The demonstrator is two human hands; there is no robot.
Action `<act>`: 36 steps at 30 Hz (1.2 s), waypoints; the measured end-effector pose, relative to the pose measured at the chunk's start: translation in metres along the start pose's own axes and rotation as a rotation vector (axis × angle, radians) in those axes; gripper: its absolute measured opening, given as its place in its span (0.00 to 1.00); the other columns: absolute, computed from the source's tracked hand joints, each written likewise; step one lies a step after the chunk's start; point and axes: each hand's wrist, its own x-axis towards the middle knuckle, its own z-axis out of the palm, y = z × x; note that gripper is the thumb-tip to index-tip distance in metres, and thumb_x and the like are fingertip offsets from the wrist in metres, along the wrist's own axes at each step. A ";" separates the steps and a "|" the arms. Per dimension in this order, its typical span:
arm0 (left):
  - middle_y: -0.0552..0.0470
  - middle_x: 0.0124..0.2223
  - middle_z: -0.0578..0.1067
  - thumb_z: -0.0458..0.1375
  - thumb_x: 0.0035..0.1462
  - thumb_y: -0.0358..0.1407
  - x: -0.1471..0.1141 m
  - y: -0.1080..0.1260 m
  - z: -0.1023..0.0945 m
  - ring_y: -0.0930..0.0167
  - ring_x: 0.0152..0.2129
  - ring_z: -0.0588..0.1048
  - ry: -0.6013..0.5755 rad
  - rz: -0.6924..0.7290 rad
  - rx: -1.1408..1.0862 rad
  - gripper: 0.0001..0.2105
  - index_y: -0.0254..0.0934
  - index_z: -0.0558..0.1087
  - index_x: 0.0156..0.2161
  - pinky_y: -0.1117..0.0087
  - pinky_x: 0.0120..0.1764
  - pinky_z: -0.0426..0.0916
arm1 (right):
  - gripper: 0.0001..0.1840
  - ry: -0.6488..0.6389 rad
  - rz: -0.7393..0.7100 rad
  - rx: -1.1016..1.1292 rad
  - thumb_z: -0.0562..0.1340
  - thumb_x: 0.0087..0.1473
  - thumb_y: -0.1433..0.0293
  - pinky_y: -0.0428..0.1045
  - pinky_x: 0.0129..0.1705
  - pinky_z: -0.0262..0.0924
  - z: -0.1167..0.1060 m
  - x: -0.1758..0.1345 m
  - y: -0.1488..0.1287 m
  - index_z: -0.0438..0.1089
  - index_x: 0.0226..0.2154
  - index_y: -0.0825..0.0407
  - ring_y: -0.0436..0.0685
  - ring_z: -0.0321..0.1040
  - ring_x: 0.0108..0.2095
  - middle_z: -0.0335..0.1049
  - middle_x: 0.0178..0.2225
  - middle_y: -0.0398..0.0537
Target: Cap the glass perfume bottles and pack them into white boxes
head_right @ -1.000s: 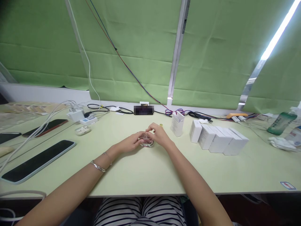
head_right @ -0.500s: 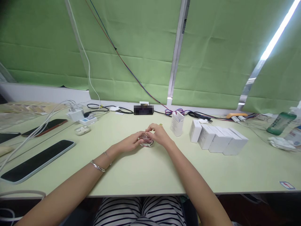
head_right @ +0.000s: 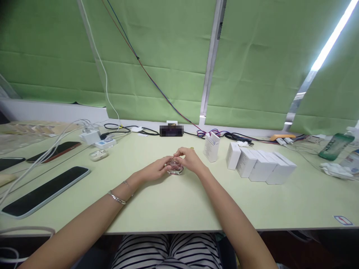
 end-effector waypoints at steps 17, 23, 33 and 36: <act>0.42 0.48 0.69 0.45 0.60 0.44 0.000 -0.001 0.000 0.63 0.43 0.69 -0.005 -0.002 0.025 0.20 0.36 0.60 0.53 0.62 0.45 0.62 | 0.02 -0.001 0.006 -0.046 0.59 0.46 0.74 0.49 0.37 0.61 0.003 0.002 0.003 0.66 0.24 0.53 0.51 0.67 0.31 0.71 0.30 0.45; 0.42 0.49 0.69 0.45 0.60 0.43 0.000 0.000 0.000 0.64 0.42 0.69 -0.018 -0.014 0.014 0.20 0.36 0.59 0.53 0.63 0.45 0.63 | 0.02 -0.021 0.000 -0.014 0.58 0.47 0.74 0.50 0.39 0.61 0.001 -0.001 0.005 0.67 0.25 0.53 0.51 0.68 0.33 0.72 0.31 0.46; 0.43 0.48 0.69 0.44 0.60 0.44 0.001 0.001 0.000 0.65 0.42 0.69 -0.021 -0.002 0.032 0.20 0.35 0.60 0.52 0.63 0.45 0.63 | 0.02 0.072 -0.083 -0.051 0.57 0.48 0.74 0.49 0.37 0.60 0.013 -0.004 0.011 0.65 0.27 0.52 0.51 0.66 0.33 0.69 0.30 0.45; 0.42 0.49 0.69 0.44 0.60 0.44 0.001 0.001 0.000 0.64 0.43 0.69 -0.013 -0.003 0.014 0.20 0.35 0.60 0.53 0.63 0.45 0.63 | 0.03 0.062 -0.065 -0.007 0.56 0.49 0.72 0.49 0.38 0.61 0.012 -0.004 0.012 0.66 0.28 0.52 0.51 0.66 0.34 0.70 0.31 0.45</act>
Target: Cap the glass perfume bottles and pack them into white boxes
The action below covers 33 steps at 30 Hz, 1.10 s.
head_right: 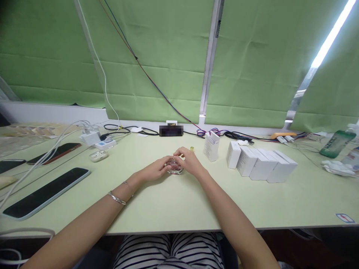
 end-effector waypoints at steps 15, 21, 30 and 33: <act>0.42 0.49 0.69 0.44 0.60 0.46 0.000 -0.001 0.000 0.63 0.44 0.68 0.006 0.002 0.004 0.21 0.34 0.60 0.53 0.63 0.45 0.62 | 0.06 -0.077 0.027 -0.028 0.56 0.49 0.74 0.49 0.40 0.60 -0.009 0.002 -0.006 0.68 0.29 0.52 0.51 0.69 0.34 0.74 0.32 0.45; 0.41 0.49 0.69 0.44 0.60 0.45 0.000 -0.001 0.000 0.63 0.43 0.69 -0.001 0.001 0.026 0.21 0.33 0.60 0.53 0.62 0.45 0.62 | 0.07 -0.111 -0.004 -0.132 0.56 0.48 0.76 0.49 0.39 0.59 -0.013 0.004 -0.013 0.68 0.27 0.51 0.51 0.68 0.32 0.74 0.30 0.43; 0.42 0.48 0.69 0.45 0.60 0.44 0.000 -0.002 0.001 0.64 0.42 0.70 -0.001 -0.010 -0.038 0.19 0.35 0.60 0.52 0.63 0.44 0.63 | 0.06 -0.137 0.026 -0.109 0.57 0.47 0.76 0.49 0.38 0.60 -0.016 0.007 -0.017 0.68 0.25 0.51 0.51 0.69 0.31 0.73 0.29 0.43; 0.42 0.48 0.69 0.45 0.60 0.44 0.000 -0.001 0.000 0.65 0.42 0.69 0.001 -0.009 -0.032 0.19 0.35 0.60 0.52 0.63 0.44 0.63 | 0.05 -0.138 0.034 -0.080 0.57 0.47 0.75 0.48 0.38 0.60 -0.017 0.007 -0.016 0.68 0.25 0.52 0.51 0.69 0.32 0.73 0.29 0.43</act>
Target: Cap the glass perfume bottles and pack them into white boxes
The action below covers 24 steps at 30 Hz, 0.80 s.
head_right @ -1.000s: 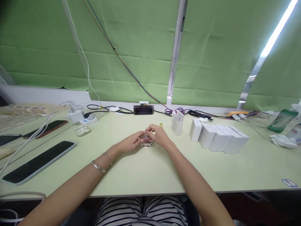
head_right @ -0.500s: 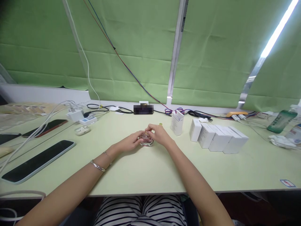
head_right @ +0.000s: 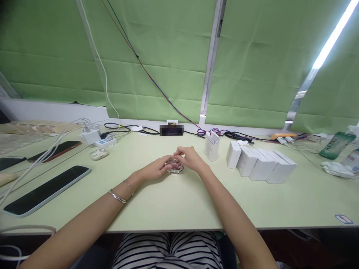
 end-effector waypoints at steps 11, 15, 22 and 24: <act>0.42 0.49 0.68 0.45 0.60 0.43 0.000 0.001 0.000 0.64 0.44 0.68 0.009 0.002 0.051 0.19 0.35 0.61 0.52 0.63 0.45 0.61 | 0.09 0.127 -0.050 0.080 0.54 0.53 0.68 0.50 0.42 0.60 0.008 -0.007 0.018 0.68 0.36 0.51 0.52 0.68 0.37 0.72 0.36 0.47; 0.43 0.48 0.69 0.45 0.60 0.42 0.001 0.002 0.000 0.65 0.43 0.68 0.015 0.012 0.061 0.17 0.35 0.62 0.50 0.64 0.46 0.61 | 0.16 0.493 0.053 0.032 0.47 0.57 0.67 0.53 0.45 0.59 0.016 -0.008 0.051 0.63 0.45 0.52 0.54 0.65 0.43 0.68 0.43 0.53; 0.43 0.47 0.69 0.46 0.60 0.40 0.001 0.003 -0.001 0.65 0.42 0.68 0.011 -0.006 0.097 0.16 0.35 0.62 0.50 0.64 0.45 0.61 | 0.30 0.346 0.281 -0.391 0.54 0.50 0.71 0.64 0.55 0.43 0.044 -0.001 0.099 0.51 0.56 0.51 0.66 0.44 0.58 0.45 0.60 0.58; 0.43 0.48 0.69 0.45 0.60 0.40 0.001 0.003 -0.001 0.65 0.42 0.68 0.009 -0.006 0.100 0.16 0.35 0.62 0.50 0.63 0.46 0.60 | 0.28 0.294 0.351 -0.405 0.55 0.50 0.70 0.64 0.54 0.44 0.046 0.001 0.102 0.53 0.55 0.51 0.67 0.45 0.58 0.47 0.59 0.59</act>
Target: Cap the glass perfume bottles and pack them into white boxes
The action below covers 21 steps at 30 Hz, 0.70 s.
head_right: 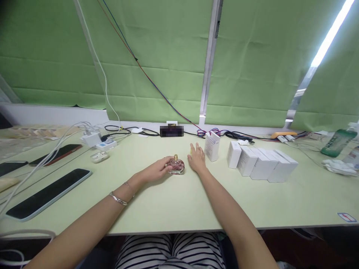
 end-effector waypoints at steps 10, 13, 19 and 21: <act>0.43 0.47 0.69 0.45 0.60 0.41 -0.001 0.000 0.000 0.64 0.42 0.68 0.004 -0.002 -0.021 0.16 0.34 0.62 0.49 0.63 0.45 0.61 | 0.11 -0.004 -0.048 0.174 0.53 0.48 0.74 0.53 0.40 0.59 -0.011 -0.001 -0.004 0.62 0.37 0.52 0.55 0.63 0.33 0.64 0.34 0.49; 0.44 0.47 0.69 0.45 0.60 0.42 -0.001 0.000 0.000 0.64 0.42 0.68 0.003 0.007 -0.032 0.17 0.35 0.62 0.49 0.64 0.44 0.61 | 0.09 0.180 -0.114 0.406 0.51 0.52 0.72 0.50 0.39 0.60 -0.025 -0.006 -0.024 0.59 0.38 0.52 0.53 0.63 0.33 0.64 0.34 0.47; 0.44 0.46 0.69 0.44 0.59 0.45 -0.001 0.000 0.000 0.64 0.40 0.69 -0.017 -0.006 -0.042 0.19 0.35 0.61 0.50 0.64 0.43 0.63 | 0.14 0.153 -0.407 0.564 0.51 0.54 0.70 0.51 0.43 0.61 -0.044 -0.025 -0.063 0.58 0.45 0.50 0.53 0.64 0.38 0.64 0.39 0.50; 0.44 0.44 0.70 0.44 0.59 0.46 -0.001 0.000 0.000 0.65 0.38 0.70 -0.025 -0.031 -0.037 0.18 0.35 0.62 0.48 0.65 0.41 0.64 | 0.15 0.000 -0.485 0.509 0.51 0.54 0.71 0.52 0.44 0.60 -0.045 -0.028 -0.063 0.58 0.46 0.49 0.54 0.63 0.40 0.64 0.39 0.49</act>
